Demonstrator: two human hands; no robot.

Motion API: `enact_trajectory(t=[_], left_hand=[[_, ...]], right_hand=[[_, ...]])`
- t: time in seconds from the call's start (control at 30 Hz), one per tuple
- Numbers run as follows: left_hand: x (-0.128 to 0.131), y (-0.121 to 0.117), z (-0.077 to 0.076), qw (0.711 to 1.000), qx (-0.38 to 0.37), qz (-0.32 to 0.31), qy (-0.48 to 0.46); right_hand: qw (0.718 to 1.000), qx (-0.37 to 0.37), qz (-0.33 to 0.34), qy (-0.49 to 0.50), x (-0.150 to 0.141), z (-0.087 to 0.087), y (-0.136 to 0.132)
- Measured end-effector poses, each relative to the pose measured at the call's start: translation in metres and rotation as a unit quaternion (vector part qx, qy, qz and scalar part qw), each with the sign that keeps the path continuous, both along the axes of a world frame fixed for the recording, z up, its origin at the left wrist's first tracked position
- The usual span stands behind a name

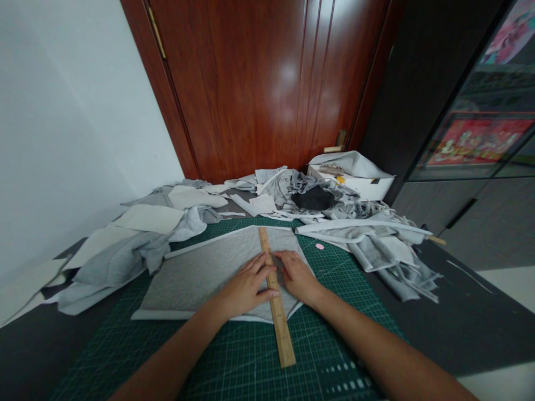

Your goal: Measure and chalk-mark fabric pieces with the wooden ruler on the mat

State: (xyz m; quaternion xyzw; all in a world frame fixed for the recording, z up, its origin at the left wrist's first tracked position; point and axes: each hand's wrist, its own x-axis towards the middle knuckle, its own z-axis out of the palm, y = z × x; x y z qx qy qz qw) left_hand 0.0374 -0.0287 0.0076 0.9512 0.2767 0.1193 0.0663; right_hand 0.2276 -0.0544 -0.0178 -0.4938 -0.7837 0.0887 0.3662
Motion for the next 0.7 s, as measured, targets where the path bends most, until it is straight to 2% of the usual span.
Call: enact_trajectory(t=[0.13, 0.23, 0.33, 0.4, 0.5, 0.7], left_hand=[[-0.001, -0.002, 0.000, 1.000, 0.004, 0.010, 0.000], [-0.001, -0.003, 0.000, 1.000, 0.011, 0.014, 0.003], [-0.001, -0.002, -0.003, 1.000, 0.017, 0.020, 0.007], [-0.001, -0.001, -0.005, 0.999, 0.019, 0.026, 0.004], [-0.002, 0.000, -0.008, 0.999, 0.024, 0.025, -0.001], [-0.003, 0.001, -0.009, 0.999, 0.034, 0.025, 0.005]], right_hand=[[0.999, 0.005, -0.046, 0.004, 0.008, 0.001, 0.003], [0.989, 0.002, -0.140, -0.041, 0.030, 0.010, 0.007], [0.955, -0.029, -0.264, -0.136, 0.059, 0.019, 0.012], [0.928, -0.061, -0.312, -0.193, 0.076, 0.022, 0.015], [0.909, -0.095, -0.336, -0.228, 0.088, 0.021, 0.019], [0.914, -0.103, -0.333, -0.207, 0.092, 0.021, 0.022]])
